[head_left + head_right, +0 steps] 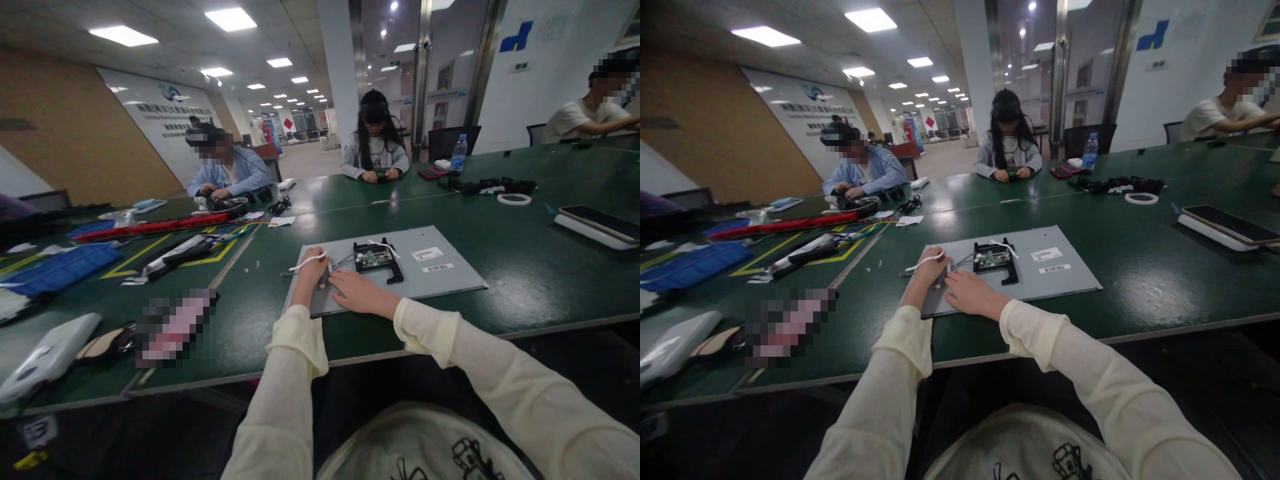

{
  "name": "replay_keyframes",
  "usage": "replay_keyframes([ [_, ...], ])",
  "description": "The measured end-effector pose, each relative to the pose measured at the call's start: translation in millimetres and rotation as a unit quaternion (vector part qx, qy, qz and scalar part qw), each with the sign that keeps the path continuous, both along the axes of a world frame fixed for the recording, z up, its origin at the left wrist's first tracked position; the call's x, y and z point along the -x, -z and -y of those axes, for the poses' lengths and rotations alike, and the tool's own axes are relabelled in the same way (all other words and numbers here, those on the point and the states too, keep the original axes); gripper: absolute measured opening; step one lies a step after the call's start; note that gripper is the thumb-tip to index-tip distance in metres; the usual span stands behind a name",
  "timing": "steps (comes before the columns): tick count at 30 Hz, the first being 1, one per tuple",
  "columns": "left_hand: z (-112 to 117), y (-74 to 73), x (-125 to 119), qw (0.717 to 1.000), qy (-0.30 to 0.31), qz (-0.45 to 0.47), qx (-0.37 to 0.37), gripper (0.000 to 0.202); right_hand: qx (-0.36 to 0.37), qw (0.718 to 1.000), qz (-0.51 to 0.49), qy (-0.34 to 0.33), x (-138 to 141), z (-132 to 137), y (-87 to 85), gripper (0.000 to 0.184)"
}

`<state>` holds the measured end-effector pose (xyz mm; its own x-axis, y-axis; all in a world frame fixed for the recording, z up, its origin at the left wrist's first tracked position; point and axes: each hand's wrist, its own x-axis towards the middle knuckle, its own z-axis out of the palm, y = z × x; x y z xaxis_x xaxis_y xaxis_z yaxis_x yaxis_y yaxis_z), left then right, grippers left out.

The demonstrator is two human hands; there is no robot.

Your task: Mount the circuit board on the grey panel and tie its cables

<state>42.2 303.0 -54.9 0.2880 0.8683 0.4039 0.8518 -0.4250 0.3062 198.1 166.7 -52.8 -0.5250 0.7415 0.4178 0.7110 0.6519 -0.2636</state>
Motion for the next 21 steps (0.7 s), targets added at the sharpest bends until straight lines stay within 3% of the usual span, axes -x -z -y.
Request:
replay_keyframes([
  [10, 13.3, -9.6, -3.3, 0.996, -0.039, -0.082, -0.017, 0.011, 0.007, 1.0, -0.027, 0.0, 1.0, 10.9, -6.0, 0.026],
  [14, 28.3, -23.1, -4.7, 0.995, -0.039, -0.076, -0.04, 0.011, 0.047, 0.99, -0.129, 0.024, 0.5, 6.6, -9.0, 0.024],
  [16, 37.4, -31.8, -9.7, 0.994, -0.051, -0.066, -0.064, 0.012, 0.078, 0.966, -0.243, 0.05, -2.1, -0.4, -10.7, 0.024],
  [19, 50.6, -41.6, -22.1, 0.993, -0.051, -0.067, -0.084, 0.014, 0.149, 0.896, -0.409, 0.083, -9.4, -10.5, -14.7, 0.03],
  [21, 57.7, -44.1, -30.9, 0.992, -0.036, -0.075, -0.098, 0.015, 0.193, 0.858, -0.467, 0.095, -14.8, -14.3, -17.5, 0.035],
])
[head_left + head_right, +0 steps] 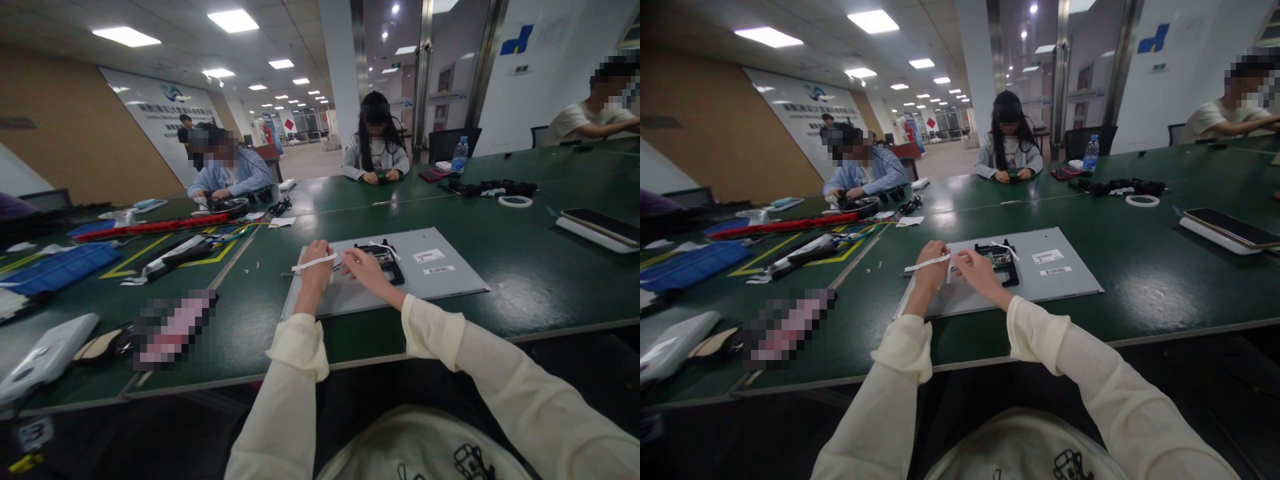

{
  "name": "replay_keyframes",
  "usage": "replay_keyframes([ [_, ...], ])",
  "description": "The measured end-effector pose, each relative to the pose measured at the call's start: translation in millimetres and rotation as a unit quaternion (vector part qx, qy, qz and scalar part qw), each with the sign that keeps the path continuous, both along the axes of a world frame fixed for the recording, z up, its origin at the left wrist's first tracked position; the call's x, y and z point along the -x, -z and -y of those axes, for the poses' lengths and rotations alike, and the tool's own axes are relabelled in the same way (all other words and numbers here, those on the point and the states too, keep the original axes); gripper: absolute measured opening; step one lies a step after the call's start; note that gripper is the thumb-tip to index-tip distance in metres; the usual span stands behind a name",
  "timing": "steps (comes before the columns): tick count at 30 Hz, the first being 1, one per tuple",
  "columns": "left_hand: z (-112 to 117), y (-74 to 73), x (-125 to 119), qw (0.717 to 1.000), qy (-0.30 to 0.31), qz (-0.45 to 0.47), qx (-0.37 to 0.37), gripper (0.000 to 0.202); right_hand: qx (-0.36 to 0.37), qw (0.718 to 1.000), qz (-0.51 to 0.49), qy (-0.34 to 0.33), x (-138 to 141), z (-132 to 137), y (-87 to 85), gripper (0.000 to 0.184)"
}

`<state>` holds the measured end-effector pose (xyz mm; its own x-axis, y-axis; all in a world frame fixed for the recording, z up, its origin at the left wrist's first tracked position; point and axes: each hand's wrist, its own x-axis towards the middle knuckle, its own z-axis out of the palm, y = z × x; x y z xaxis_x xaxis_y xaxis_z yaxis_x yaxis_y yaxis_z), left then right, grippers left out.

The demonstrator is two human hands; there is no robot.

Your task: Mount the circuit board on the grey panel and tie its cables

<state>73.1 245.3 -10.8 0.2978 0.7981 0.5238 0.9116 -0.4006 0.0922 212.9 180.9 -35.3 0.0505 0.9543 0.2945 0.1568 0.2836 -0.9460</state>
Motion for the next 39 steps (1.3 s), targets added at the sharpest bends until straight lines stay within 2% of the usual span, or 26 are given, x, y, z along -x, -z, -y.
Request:
replay_keyframes([
  [3, 7.7, 0.5, -10.1, 0.999, 0.03, -0.023, -0.005, 0.014, 0.018, 1.0, -0.009, -0.004, -5.3, -2.3, -1.6, 0.04],
  [9, 14.5, 2.1, -15.8, 0.997, 0.061, -0.041, -0.007, 0.012, -0.066, 0.996, 0.034, -0.044, -8.7, -5.7, -5.2, 0.043],
  [12, 11.8, 1.5, -15.5, 0.996, 0.075, 0.049, 0.007, 0.01, -0.054, 0.995, -0.027, -0.076, -16.7, -1.4, -16.2, 0.041],
  [14, 10.1, -1.1, -16.5, 0.979, 0.093, 0.171, 0.053, 0.014, -0.02, 0.994, -0.082, -0.07, -28.1, 4.3, -24.8, 0.037],
  [16, 12.0, -6.9, -19.7, 0.927, 0.121, 0.323, 0.147, 0.028, 0.011, 0.993, -0.114, -0.04, -44.4, 10.7, -31.2, 0.035],
  [18, 19.0, -14.9, -26.2, 0.836, 0.172, 0.436, 0.285, 0.05, 0.034, 0.993, -0.108, -0.017, -63.4, 16.7, -33.3, 0.034],
  [20, 30.0, -22.3, -36.0, 0.755, 0.226, 0.451, 0.419, 0.065, 0.062, 0.995, -0.076, -0.011, -82.7, 21.5, -30.5, 0.036],
  [21, 35.8, -24.8, -42.1, 0.735, 0.233, 0.443, 0.457, 0.069, 0.075, 0.996, -0.056, -0.007, -91.7, 23.4, -27.6, 0.037],
  [22, 41.3, -26.2, -48.6, 0.73, 0.235, 0.429, 0.476, 0.069, 0.084, 0.996, -0.034, 0.0, -100.1, 24.9, -23.9, 0.038],
  [23, 45.9, -26.2, -55.4, 0.741, 0.233, 0.412, 0.477, 0.066, 0.086, 0.996, -0.01, 0.009, -107.7, 25.9, -19.7, 0.04],
  [26, 53.1, -20.1, -73.5, 0.8, 0.23, 0.342, 0.436, 0.051, 0.067, 0.994, 0.076, 0.047, -126.1, 27.1, -6.8, 0.041],
  [29, 52.8, -9.6, -84.3, 0.845, 0.211, 0.294, 0.393, 0.043, 0.053, 0.978, 0.177, 0.092, -137.4, 27.4, 3.9, 0.039],
  [35, 55.2, 5.5, -90.3, 0.928, 0.161, 0.161, 0.294, 0.036, 0.039, 0.913, 0.376, 0.156, -142.6, 30.9, 16.0, 0.038],
  [39, 61.6, 11.3, -93.0, 0.96, 0.132, 0.078, 0.234, 0.031, 0.053, 0.878, 0.444, 0.172, -139.9, 32.9, 17.5, 0.037],
])
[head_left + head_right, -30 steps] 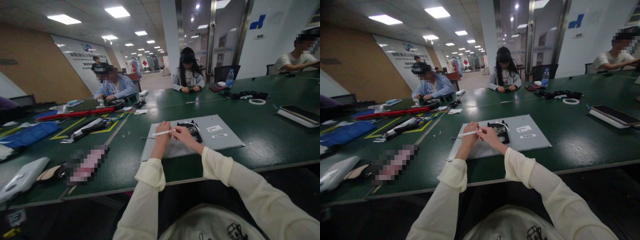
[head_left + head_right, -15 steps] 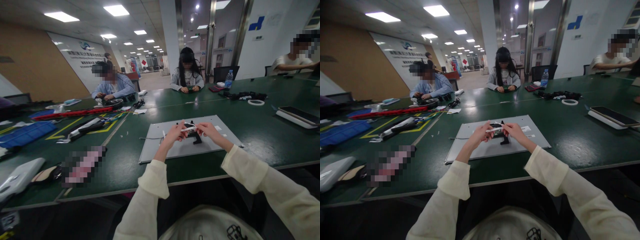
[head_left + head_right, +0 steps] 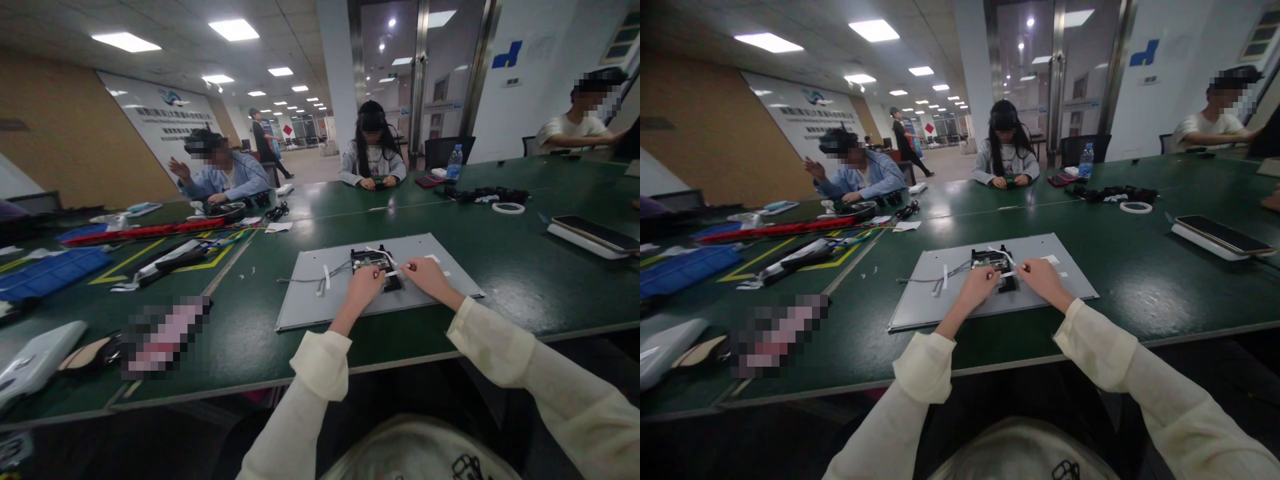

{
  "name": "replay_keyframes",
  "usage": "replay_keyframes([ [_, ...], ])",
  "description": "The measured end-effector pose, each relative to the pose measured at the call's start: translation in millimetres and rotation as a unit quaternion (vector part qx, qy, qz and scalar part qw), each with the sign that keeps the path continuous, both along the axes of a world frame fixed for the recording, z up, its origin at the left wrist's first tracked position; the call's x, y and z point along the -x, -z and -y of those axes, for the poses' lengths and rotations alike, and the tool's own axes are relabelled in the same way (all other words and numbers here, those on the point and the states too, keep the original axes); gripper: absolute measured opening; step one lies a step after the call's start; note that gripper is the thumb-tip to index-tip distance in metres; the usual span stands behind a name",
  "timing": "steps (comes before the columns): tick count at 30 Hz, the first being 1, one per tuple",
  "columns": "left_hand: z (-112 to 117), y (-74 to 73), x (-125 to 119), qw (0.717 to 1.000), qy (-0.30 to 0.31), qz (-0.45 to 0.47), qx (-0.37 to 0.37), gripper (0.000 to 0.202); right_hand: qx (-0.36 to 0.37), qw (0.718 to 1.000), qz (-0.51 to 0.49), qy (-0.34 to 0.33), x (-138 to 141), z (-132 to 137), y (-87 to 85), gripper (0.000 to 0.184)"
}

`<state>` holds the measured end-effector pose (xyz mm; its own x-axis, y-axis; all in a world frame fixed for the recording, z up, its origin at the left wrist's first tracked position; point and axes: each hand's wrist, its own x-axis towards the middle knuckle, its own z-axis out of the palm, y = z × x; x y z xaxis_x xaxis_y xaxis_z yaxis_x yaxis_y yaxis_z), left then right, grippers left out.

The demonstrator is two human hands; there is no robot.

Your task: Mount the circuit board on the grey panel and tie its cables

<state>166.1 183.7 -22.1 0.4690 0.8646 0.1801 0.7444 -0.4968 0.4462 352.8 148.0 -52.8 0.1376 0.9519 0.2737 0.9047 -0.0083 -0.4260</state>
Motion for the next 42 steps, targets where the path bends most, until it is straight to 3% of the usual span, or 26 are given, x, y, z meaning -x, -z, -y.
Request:
replay_keyframes([
  [12, 4.8, 4.5, -3.8, 0.998, -0.017, -0.051, -0.034, 0.03, 0.015, 0.999, 0.039, 0.022, 2.5, 1.5, 1.1, 0.036],
  [27, 4.1, 6.6, -11.8, 0.992, -0.036, -0.119, -0.036, 0.024, 0.049, 0.986, 0.156, 0.031, 13.7, 9.3, -5.2, 0.038],
  [35, 1.7, -2.6, 1.6, 0.991, -0.061, -0.117, -0.002, 0.026, 0.077, 0.983, 0.157, 0.049, 7.5, 12.6, -11.6, 0.041],
  [42, -0.8, -2.5, 9.2, 0.991, -0.023, -0.13, -0.014, 0.023, 0.086, 0.981, 0.165, 0.057, -1.5, 15.1, -10.2, 0.034],
])
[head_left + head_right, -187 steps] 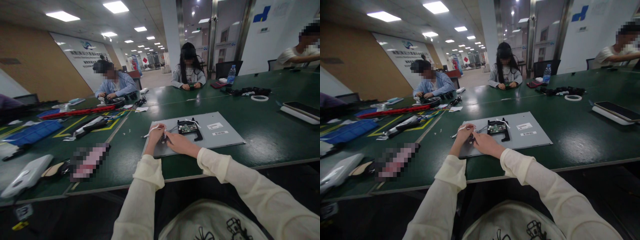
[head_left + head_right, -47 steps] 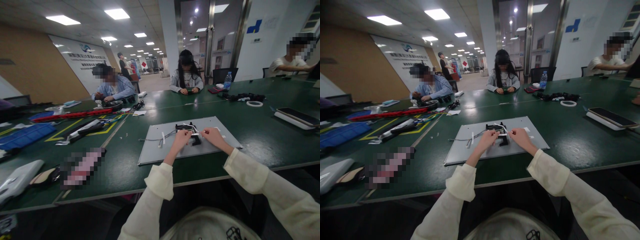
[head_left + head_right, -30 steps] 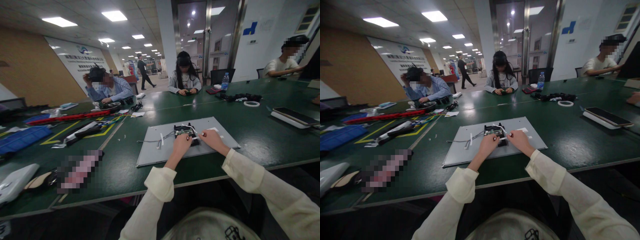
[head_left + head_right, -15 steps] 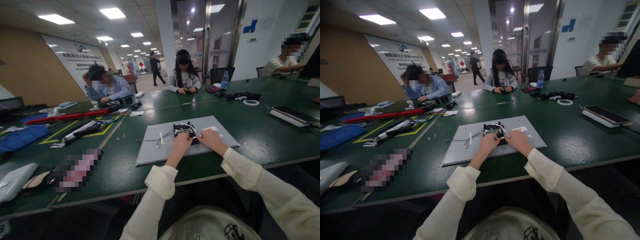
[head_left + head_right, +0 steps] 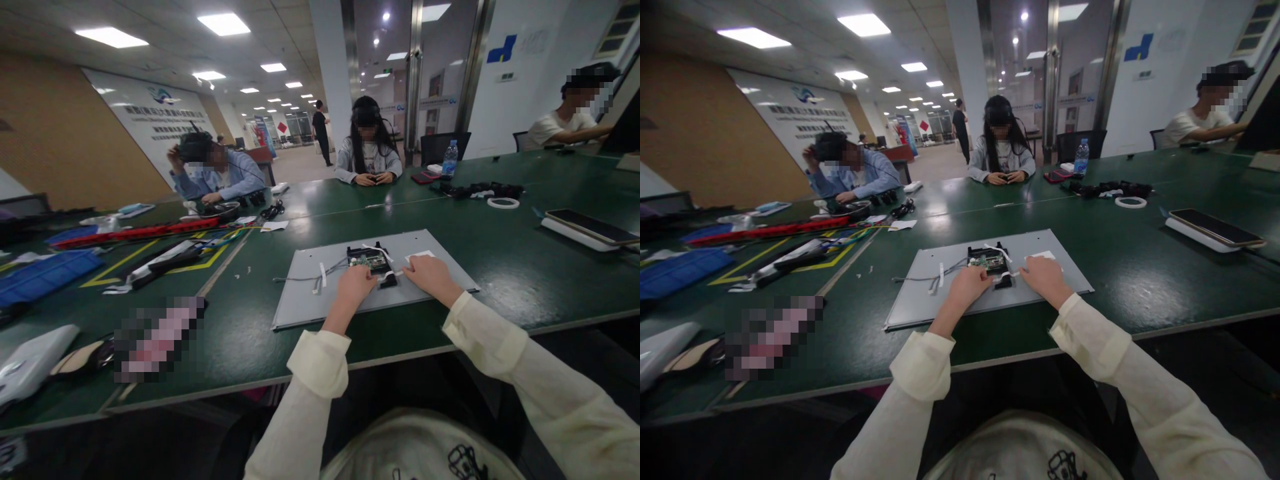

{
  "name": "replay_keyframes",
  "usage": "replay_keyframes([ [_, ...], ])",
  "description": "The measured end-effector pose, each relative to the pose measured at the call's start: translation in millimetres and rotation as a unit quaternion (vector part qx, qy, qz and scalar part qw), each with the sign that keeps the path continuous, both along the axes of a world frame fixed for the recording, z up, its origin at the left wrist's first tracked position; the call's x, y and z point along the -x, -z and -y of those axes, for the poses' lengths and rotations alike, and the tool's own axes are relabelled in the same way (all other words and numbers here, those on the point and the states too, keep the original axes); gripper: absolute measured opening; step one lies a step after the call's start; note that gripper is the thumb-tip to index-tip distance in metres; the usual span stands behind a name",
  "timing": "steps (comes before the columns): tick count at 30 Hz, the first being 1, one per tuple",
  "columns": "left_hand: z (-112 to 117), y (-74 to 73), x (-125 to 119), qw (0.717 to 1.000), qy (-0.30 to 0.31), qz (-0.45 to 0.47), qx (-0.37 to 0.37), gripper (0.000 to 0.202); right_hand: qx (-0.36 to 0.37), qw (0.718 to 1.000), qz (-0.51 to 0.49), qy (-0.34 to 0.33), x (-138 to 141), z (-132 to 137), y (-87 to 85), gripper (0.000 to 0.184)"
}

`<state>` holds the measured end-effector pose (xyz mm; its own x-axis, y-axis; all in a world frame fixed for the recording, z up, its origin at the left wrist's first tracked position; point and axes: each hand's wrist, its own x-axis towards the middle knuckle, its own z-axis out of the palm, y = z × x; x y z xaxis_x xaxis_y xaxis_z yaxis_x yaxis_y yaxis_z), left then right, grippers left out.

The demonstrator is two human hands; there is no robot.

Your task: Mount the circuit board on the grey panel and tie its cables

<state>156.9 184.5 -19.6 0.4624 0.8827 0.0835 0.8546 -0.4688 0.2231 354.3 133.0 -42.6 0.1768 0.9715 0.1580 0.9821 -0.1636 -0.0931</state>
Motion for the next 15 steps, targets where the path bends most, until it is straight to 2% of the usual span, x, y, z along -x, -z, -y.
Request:
replay_keyframes([
  [7, -6.9, 5.7, 2.6, 1.0, 0.024, -0.005, -0.007, 0.022, 0.008, 1.0, -0.01, 0.001, -0.7, 0.0, 0.9, 0.031],
  [15, -8.4, 6.1, 4.1, 0.999, 0.024, -0.02, -0.01, 0.024, -0.022, 1.0, -0.017, 0.009, -2.2, 1.2, -2.1, 0.032],
])
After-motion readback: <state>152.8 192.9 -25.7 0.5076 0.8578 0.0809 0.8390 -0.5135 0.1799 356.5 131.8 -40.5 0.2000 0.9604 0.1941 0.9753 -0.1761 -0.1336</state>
